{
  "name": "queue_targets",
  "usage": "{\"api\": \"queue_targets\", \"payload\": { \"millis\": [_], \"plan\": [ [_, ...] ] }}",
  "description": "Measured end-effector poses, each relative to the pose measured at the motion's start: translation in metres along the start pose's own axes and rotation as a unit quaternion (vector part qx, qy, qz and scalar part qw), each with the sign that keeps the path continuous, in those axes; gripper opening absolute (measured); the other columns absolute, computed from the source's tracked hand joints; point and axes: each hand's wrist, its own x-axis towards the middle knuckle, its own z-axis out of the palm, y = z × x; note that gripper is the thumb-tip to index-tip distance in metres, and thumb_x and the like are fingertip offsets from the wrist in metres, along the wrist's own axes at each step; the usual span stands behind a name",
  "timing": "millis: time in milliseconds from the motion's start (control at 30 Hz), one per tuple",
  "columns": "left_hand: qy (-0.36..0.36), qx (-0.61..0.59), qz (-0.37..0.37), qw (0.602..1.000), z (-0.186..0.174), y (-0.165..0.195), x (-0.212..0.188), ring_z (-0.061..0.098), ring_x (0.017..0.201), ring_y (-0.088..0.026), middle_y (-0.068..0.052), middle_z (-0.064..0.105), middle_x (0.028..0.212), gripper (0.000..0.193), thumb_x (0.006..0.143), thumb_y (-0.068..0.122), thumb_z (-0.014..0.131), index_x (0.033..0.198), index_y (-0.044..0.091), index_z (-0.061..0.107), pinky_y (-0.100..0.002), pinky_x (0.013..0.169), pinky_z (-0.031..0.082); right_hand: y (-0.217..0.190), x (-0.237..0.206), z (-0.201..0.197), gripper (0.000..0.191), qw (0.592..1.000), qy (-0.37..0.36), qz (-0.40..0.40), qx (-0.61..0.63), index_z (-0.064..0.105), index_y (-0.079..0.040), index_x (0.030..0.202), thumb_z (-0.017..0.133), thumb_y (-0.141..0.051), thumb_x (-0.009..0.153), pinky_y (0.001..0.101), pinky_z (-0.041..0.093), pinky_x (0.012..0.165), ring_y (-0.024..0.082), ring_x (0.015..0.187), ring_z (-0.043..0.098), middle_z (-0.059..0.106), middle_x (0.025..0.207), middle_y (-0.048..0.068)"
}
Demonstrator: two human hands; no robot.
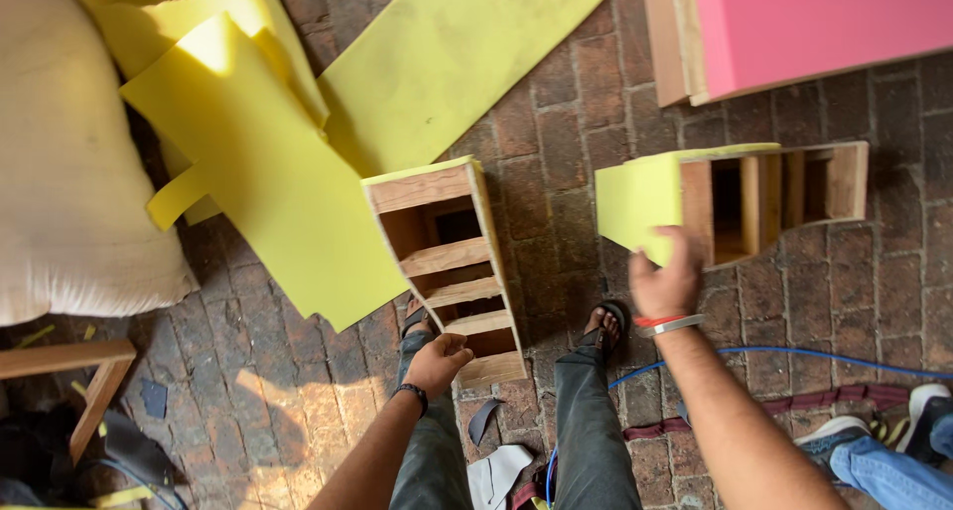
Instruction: The person cuts a yellow foam sheet with a utility knife, then applies adhesive to a wooden chair frame using a pneumatic glue gun. They press the foam onto the frame, trim excess material, and repeat the process on another chair frame.
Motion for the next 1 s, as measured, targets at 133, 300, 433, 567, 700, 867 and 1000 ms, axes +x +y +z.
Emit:
{"api": "queue_targets", "payload": {
  "millis": [133, 300, 433, 567, 700, 867, 1000],
  "plan": [
    [0.024, 0.007, 0.018, 1.000, -0.040, -0.029, -0.002, 0.072, 0.109, -0.024, -0.013, 0.076, 0.117, 0.045, 0.089, 0.034, 0.067, 0.126, 0.008, 0.069, -0.034, 0.096, 0.055, -0.100, -0.007, 0.064, 0.021, 0.971, -0.202, -0.077, 0.102, 0.072, -0.015, 0.108, 0.077, -0.012, 0.088, 0.0378, 0.059, 0.086, 0.023, 0.099, 0.072, 0.075, 0.105, 0.007],
    [0.048, -0.063, 0.012, 0.997, -0.081, -0.049, -0.002, 0.072, 0.112, -0.023, -0.012, 0.076, 0.119, 0.042, 0.089, 0.031, 0.065, 0.124, 0.008, 0.070, -0.034, 0.098, 0.054, -0.187, -0.011, 0.161, 0.032, 0.896, -0.403, -0.185, 0.031, 0.072, -0.012, 0.112, 0.078, -0.026, 0.084, 0.0468, 0.056, 0.089, 0.031, 0.103, 0.070, 0.075, 0.108, 0.009],
    [0.051, -0.071, 0.011, 0.996, -0.110, -0.067, -0.012, 0.072, 0.113, -0.025, -0.013, 0.075, 0.119, 0.041, 0.090, 0.030, 0.065, 0.126, 0.011, 0.070, -0.035, 0.099, 0.054, -0.224, -0.007, 0.213, 0.062, 0.810, -0.530, -0.177, -0.180, 0.068, -0.012, 0.124, 0.086, -0.036, 0.069, 0.0519, 0.055, 0.094, 0.036, 0.111, 0.067, 0.072, 0.116, 0.013],
    [0.012, -0.045, 0.007, 0.999, -0.148, -0.102, -0.031, 0.072, 0.112, -0.025, -0.012, 0.076, 0.118, 0.041, 0.089, 0.031, 0.066, 0.127, 0.014, 0.069, -0.037, 0.098, 0.056, -0.242, -0.002, 0.230, 0.052, 0.712, -0.632, -0.041, -0.303, 0.073, -0.014, 0.121, 0.084, -0.041, 0.079, 0.0442, 0.057, 0.098, 0.032, 0.113, 0.070, 0.073, 0.119, 0.012],
    [-0.007, -0.022, -0.037, 0.999, -0.194, -0.157, -0.047, 0.072, 0.113, -0.025, -0.010, 0.075, 0.122, 0.041, 0.091, 0.033, 0.065, 0.127, 0.014, 0.068, -0.037, 0.098, 0.056, -0.247, -0.012, 0.234, 0.056, 0.606, -0.726, -0.016, -0.325, 0.078, -0.011, 0.118, 0.086, -0.047, 0.076, 0.0421, 0.056, 0.100, 0.027, 0.114, 0.070, 0.074, 0.125, 0.010],
    [0.003, 0.002, -0.074, 0.997, -0.239, -0.234, -0.054, 0.072, 0.114, -0.023, -0.008, 0.075, 0.124, 0.042, 0.090, 0.036, 0.066, 0.126, 0.016, 0.072, -0.035, 0.099, 0.055, -0.219, -0.068, 0.222, 0.055, 0.620, -0.726, 0.130, -0.269, 0.078, -0.008, 0.114, 0.087, -0.045, 0.073, 0.0423, 0.054, 0.101, 0.029, 0.115, 0.070, 0.074, 0.123, 0.015],
    [0.013, 0.067, -0.064, 0.996, -0.246, -0.246, -0.072, 0.074, 0.112, -0.024, -0.010, 0.078, 0.117, 0.043, 0.086, 0.037, 0.069, 0.123, 0.015, 0.073, -0.036, 0.098, 0.056, -0.200, -0.129, 0.158, 0.057, 0.658, -0.692, 0.166, -0.247, 0.079, -0.008, 0.110, 0.077, -0.055, 0.078, 0.0420, 0.050, 0.105, 0.028, 0.113, 0.070, 0.074, 0.119, 0.015]
  ]
}}
